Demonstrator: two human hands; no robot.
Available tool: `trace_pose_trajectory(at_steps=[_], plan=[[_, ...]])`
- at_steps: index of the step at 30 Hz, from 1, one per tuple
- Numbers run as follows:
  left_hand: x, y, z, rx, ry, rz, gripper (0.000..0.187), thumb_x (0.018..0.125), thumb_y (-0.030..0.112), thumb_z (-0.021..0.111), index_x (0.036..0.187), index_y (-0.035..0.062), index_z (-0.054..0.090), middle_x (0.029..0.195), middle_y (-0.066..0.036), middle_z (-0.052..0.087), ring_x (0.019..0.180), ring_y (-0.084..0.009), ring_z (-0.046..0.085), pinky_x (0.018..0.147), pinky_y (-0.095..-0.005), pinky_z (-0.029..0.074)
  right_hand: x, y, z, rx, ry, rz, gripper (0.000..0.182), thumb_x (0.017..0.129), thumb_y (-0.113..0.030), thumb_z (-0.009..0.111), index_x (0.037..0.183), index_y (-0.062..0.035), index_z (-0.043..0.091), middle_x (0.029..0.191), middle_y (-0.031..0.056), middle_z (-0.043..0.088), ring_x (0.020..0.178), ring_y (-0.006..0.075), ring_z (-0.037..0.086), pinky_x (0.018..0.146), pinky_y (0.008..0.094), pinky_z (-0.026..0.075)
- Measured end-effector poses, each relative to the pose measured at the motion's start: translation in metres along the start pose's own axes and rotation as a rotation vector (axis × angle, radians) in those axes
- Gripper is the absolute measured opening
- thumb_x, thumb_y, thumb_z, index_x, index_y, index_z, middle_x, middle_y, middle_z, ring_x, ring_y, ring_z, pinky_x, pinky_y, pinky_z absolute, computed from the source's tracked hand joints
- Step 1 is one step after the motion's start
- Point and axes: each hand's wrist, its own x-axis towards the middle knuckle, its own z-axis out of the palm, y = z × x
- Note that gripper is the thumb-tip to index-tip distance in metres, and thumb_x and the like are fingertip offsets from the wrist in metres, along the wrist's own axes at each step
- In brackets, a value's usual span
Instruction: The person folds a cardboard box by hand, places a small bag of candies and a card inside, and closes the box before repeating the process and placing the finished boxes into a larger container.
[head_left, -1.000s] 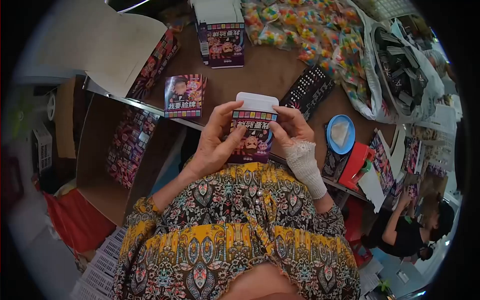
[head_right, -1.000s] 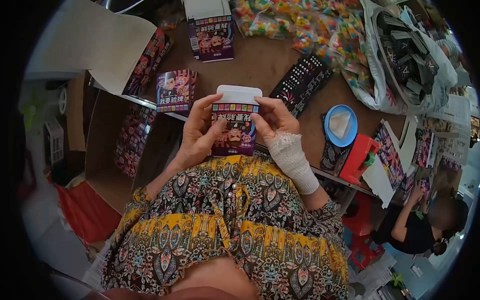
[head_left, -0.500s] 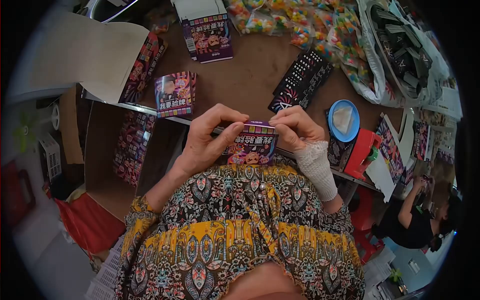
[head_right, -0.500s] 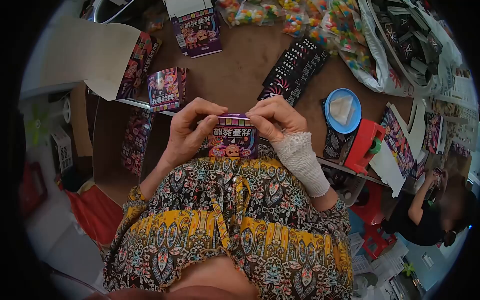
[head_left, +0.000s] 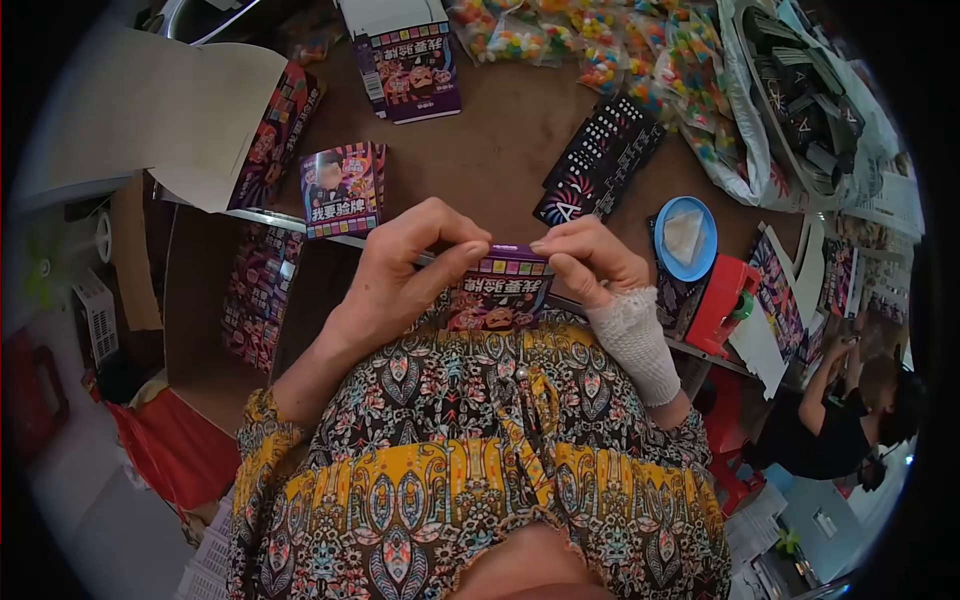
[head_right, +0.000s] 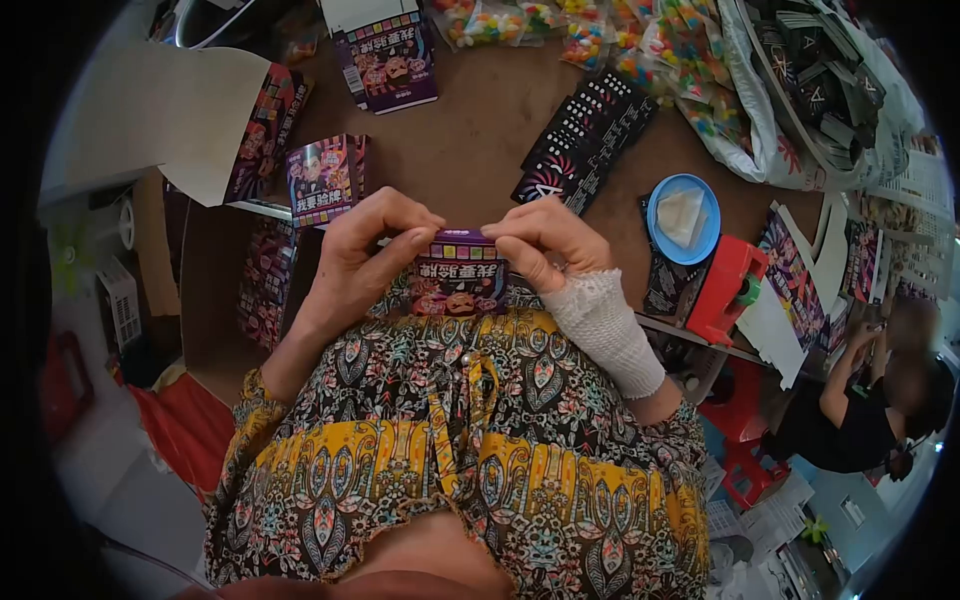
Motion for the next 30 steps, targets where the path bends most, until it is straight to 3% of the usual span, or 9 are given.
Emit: trace_pose_trajectory(at_steps=[2, 6, 8, 13, 16, 19, 23, 27, 30], plan=[[-0.004, -0.006, -0.006, 0.116, -0.052, 0.108, 0.012, 0.097, 0.001, 0.062, 0.108, -0.0026, 0.065, 0.104, -0.014, 0.068, 0.096, -0.0194, 0.069, 0.081, -0.0306, 0.054, -0.003, 0.008, 0.001, -0.046, -0.014, -0.084, 0.015, 0.095, -0.005, 0.07, 0.109, 0.0, 0.07, 0.102, 0.0052, 0.065, 0.09, 0.0097, 0.061, 0.075, 0.0234, 0.049], [0.001, -0.021, -0.014, 0.352, -0.198, 0.21, 0.05, 0.091, -0.007, 0.059, 0.139, 0.0045, 0.053, 0.134, -0.019, 0.058, 0.118, -0.0357, 0.062, 0.096, -0.0385, 0.052, -0.005, 0.017, 0.006, 0.321, 0.107, 0.476, 0.017, 0.098, -0.011, 0.068, 0.111, -0.001, 0.069, 0.101, 0.0027, 0.071, 0.092, 0.0091, 0.065, 0.083, 0.0241, 0.053], [0.014, -0.022, -0.011, 0.591, -0.228, 0.376, 0.061, 0.086, -0.004, 0.064, 0.144, 0.0093, 0.051, 0.144, -0.019, 0.051, 0.125, -0.0384, 0.057, 0.1, -0.0422, 0.05, 0.003, 0.031, 0.004, 0.219, 0.152, 0.346, 0.015, 0.1, -0.011, 0.065, 0.111, -0.0017, 0.069, 0.102, 0.0022, 0.071, 0.091, 0.0081, 0.066, 0.082, 0.0231, 0.054], [0.037, -0.045, 0.008, 0.613, -0.176, 0.399, 0.056, 0.085, 0.008, 0.071, 0.139, 0.0121, 0.058, 0.142, -0.019, 0.051, 0.124, -0.0386, 0.057, 0.101, -0.0437, 0.049, -0.007, 0.031, -0.016, -0.025, 0.217, 0.416, 0.026, 0.1, -0.017, 0.063, 0.123, -0.004, 0.066, 0.093, 0.0045, 0.068, 0.082, 0.0111, 0.061, 0.075, 0.0289, 0.051], [0.037, -0.045, 0.025, 0.345, -0.183, 0.179, 0.057, 0.085, 0.009, 0.072, 0.14, 0.0132, 0.057, 0.139, -0.018, 0.053, 0.122, -0.0377, 0.059, 0.1, -0.0419, 0.05, -0.035, 0.043, -0.052, -0.731, 0.507, 0.192, 0.027, 0.093, -0.014, 0.069, 0.12, -0.0078, 0.069, 0.09, 0.0101, 0.057, 0.074, 0.0242, 0.058, 0.071, 0.0354, 0.05], [0.042, -0.042, 0.043, 0.224, -0.287, 0.193, 0.056, 0.086, 0.008, 0.072, 0.14, 0.0139, 0.057, 0.136, -0.017, 0.055, 0.123, -0.0371, 0.059, 0.101, -0.04, 0.05, -0.064, 0.066, -0.099, -1.347, 0.65, 0.137, 0.028, 0.088, -0.021, 0.075, 0.115, -0.0139, 0.073, 0.097, 0.0081, 0.058, 0.093, 0.029, 0.058, 0.078, 0.0441, 0.047], [0.063, -0.048, 0.06, 0.442, -0.576, 0.439, 0.053, 0.079, 0.016, 0.075, 0.129, 0.008, 0.061, 0.136, -0.011, 0.059, 0.123, -0.0325, 0.055, 0.103, -0.0435, 0.045, -0.066, 0.069, -0.108, -1.529, 0.551, 0.266, 0.027, 0.086, -0.022, 0.076, 0.112, -0.0145, 0.074, 0.097, 0.0073, 0.058, 0.092, 0.0281, 0.057, 0.077, 0.0434, 0.045], [0.062, -0.053, 0.063, 0.611, -0.603, 0.492, 0.052, 0.077, 0.017, 0.076, 0.126, 0.0083, 0.062, 0.137, -0.009, 0.06, 0.125, -0.0309, 0.053, 0.101, -0.0429, 0.045, -0.026, 0.062, -0.078, -1.089, 0.496, -0.061, 0.023, 0.084, -0.021, 0.077, 0.107, -0.0147, 0.075, 0.093, 0.0056, 0.056, 0.089, 0.0265, 0.056, 0.076, 0.0412, 0.044], [0.055, -0.052, 0.06, 0.667, -0.569, 0.498, 0.053, 0.076, 0.017, 0.076, 0.126, 0.0083, 0.062, 0.139, -0.009, 0.059, 0.127, -0.0297, 0.052, 0.102, -0.043, 0.045, -0.005, 0.066, -0.049, -1.153, 0.37, -0.053, 0.032, 0.082, -0.018, 0.077, 0.115, -0.0165, 0.075, 0.092, 0.0059, 0.057, 0.088, 0.0254, 0.056, 0.075, 0.0398, 0.043]])
